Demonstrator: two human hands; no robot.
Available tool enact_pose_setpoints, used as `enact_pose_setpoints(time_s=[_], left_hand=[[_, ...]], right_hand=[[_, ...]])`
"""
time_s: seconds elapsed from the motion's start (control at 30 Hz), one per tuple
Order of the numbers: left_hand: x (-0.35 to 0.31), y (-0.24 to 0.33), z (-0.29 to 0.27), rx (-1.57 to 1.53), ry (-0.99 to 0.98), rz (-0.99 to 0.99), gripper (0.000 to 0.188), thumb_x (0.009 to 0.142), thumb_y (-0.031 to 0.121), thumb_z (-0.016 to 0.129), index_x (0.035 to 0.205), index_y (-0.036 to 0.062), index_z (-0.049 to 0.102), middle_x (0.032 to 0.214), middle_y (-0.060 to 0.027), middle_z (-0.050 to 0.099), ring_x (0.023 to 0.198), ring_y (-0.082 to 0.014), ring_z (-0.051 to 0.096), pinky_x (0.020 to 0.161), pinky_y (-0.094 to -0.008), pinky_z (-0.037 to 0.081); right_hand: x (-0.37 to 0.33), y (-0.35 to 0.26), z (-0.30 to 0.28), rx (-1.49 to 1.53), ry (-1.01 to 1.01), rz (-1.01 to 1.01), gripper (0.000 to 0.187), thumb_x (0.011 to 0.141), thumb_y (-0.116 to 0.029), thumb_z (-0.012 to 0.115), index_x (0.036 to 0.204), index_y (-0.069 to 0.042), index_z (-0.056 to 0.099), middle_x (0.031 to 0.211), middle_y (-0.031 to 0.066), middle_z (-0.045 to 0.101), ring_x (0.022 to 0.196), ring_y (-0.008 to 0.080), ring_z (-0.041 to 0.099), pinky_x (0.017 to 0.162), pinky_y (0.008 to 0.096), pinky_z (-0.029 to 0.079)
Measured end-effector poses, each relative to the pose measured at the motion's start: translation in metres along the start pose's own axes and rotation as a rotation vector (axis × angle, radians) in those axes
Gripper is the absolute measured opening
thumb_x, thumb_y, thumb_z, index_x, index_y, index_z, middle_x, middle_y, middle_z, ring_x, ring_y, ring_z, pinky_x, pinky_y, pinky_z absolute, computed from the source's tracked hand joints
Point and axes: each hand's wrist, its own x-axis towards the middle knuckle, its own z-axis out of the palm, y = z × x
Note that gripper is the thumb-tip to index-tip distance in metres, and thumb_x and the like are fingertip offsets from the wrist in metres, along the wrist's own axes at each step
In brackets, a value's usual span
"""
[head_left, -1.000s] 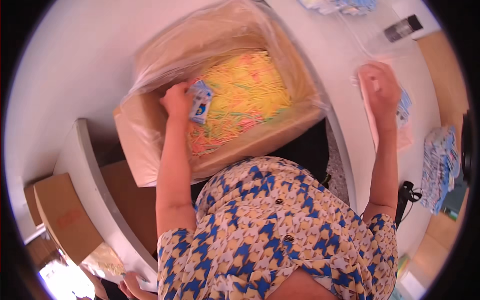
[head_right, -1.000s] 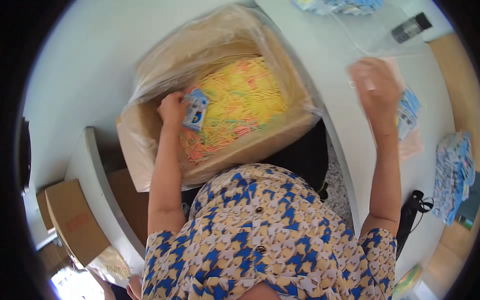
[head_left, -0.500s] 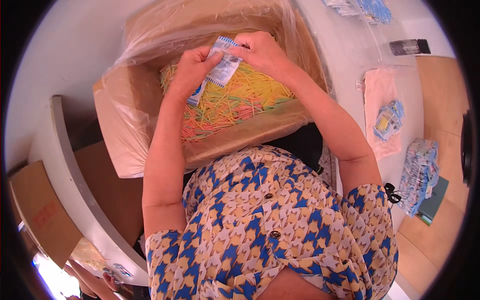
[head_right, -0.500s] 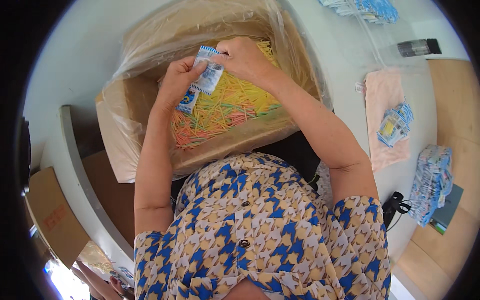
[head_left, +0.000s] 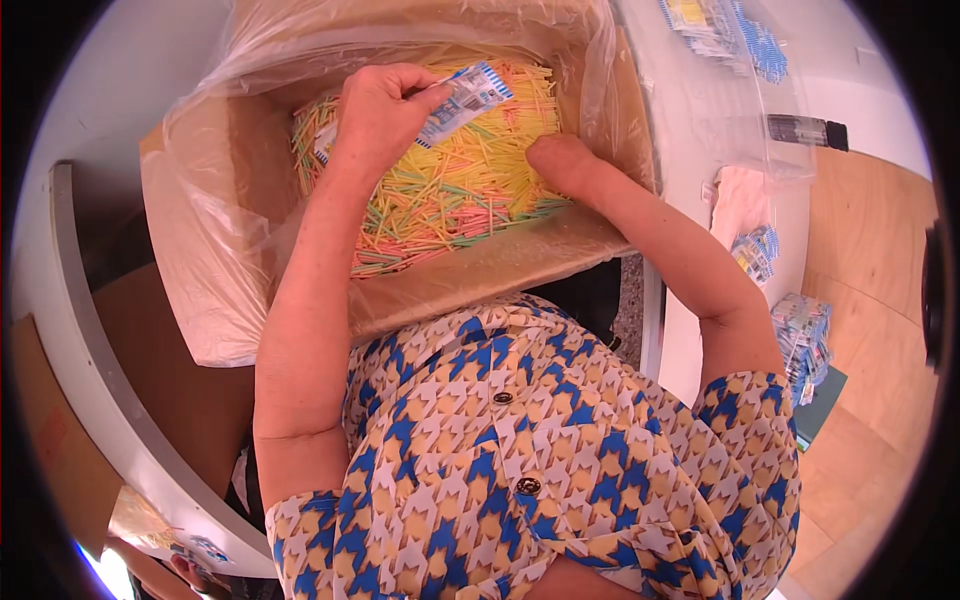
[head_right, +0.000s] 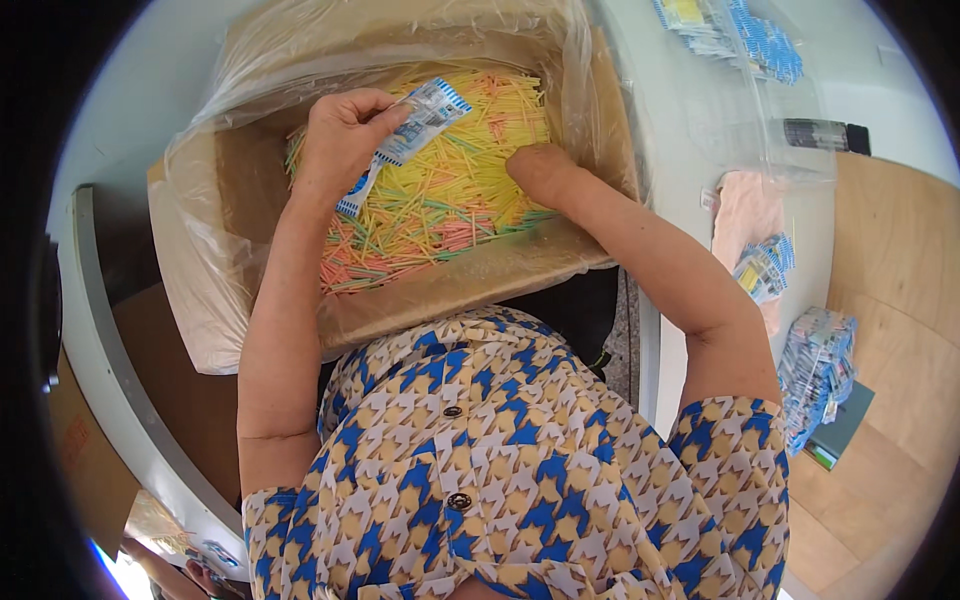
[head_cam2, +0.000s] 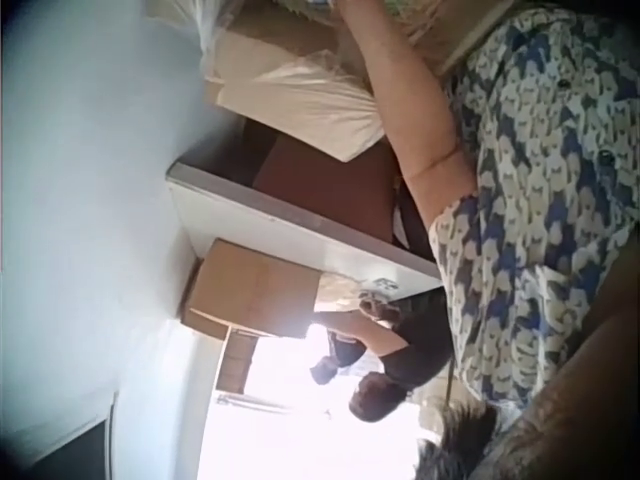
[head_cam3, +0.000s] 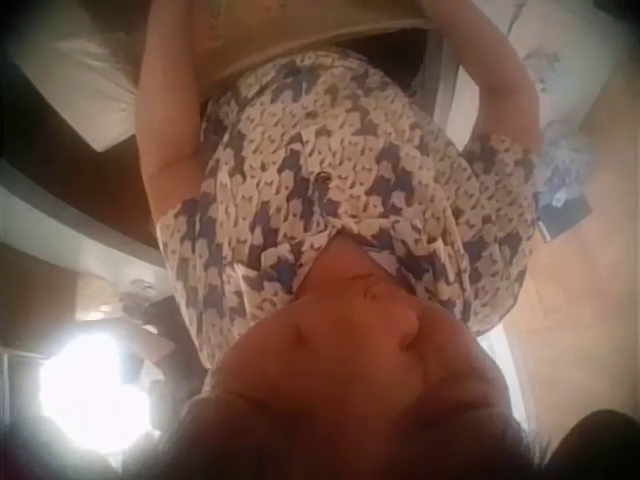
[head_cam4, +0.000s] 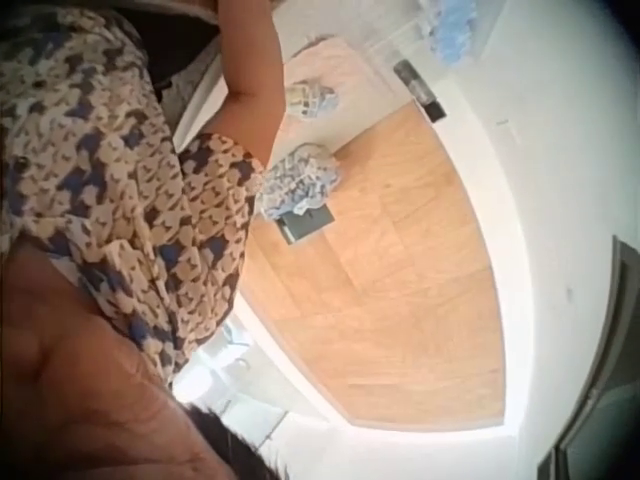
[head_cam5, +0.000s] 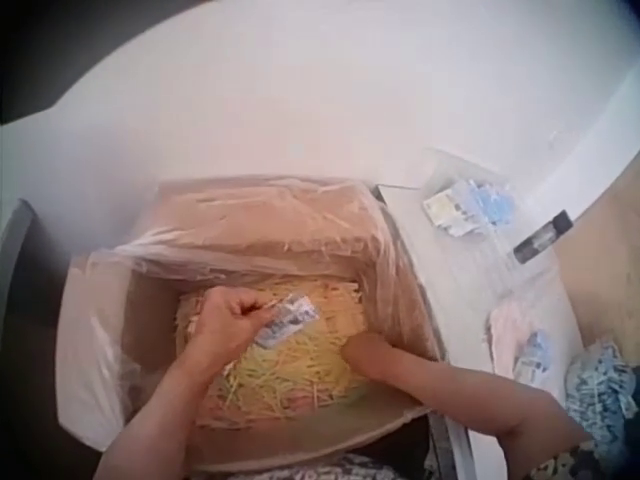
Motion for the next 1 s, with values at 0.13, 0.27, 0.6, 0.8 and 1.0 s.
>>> enact_pose_setpoints(time_s=[0.13,0.27,0.6,0.8,1.0], left_hand=[[-0.001,-0.001,0.000,0.021,0.012,0.028,0.016,0.077,0.018,0.070,0.082,0.0026,0.070,0.060,-0.0055,0.063,0.054,-0.0074,0.054,0.055,-0.0278,0.045],[0.001,0.002,0.001,0.001,-0.006,-0.015,0.016,0.077,0.018,0.069,0.079,0.0021,0.069,0.057,-0.0049,0.061,0.052,-0.0079,0.052,0.054,-0.0288,0.044],[-0.009,0.005,0.000,-0.098,-0.442,-0.156,0.013,0.078,0.013,0.068,0.080,0.0006,0.069,0.063,-0.0015,0.063,0.058,-0.0066,0.052,0.055,-0.0274,0.043],[-0.025,0.002,0.030,-0.337,-0.784,0.022,0.009,0.079,0.007,0.069,0.086,0.0003,0.070,0.080,-0.0017,0.065,0.074,-0.0062,0.055,0.067,-0.0223,0.045],[-0.030,0.011,0.027,-0.337,-0.544,-0.014,0.008,0.078,0.005,0.067,0.080,-0.0023,0.067,0.066,0.0013,0.058,0.062,-0.0059,0.049,0.059,-0.0245,0.042]], right_hand=[[0.005,0.000,0.014,-0.004,-0.002,-0.040,0.014,0.077,-0.004,0.053,0.080,-0.004,0.066,0.087,0.0146,0.066,0.088,0.0290,0.065,0.074,0.0377,0.052],[0.010,0.007,0.020,0.017,0.013,-0.044,0.015,0.071,-0.001,0.058,0.084,-0.001,0.063,0.090,0.0172,0.063,0.089,0.0323,0.063,0.075,0.0406,0.051],[-0.001,0.019,-0.026,0.320,0.060,0.148,0.004,0.070,0.001,0.060,0.074,0.002,0.062,0.079,0.0167,0.064,0.071,0.0292,0.064,0.064,0.0364,0.052],[-0.025,-0.004,-0.082,1.508,0.204,0.183,0.010,0.078,-0.007,0.068,0.085,0.000,0.069,0.073,0.0023,0.061,0.066,0.0065,0.058,0.058,0.0216,0.047],[-0.022,-0.020,-0.084,1.660,0.380,0.135,0.014,0.078,-0.005,0.067,0.092,-0.001,0.068,0.083,0.0008,0.063,0.072,0.0060,0.058,0.061,0.0224,0.047]])
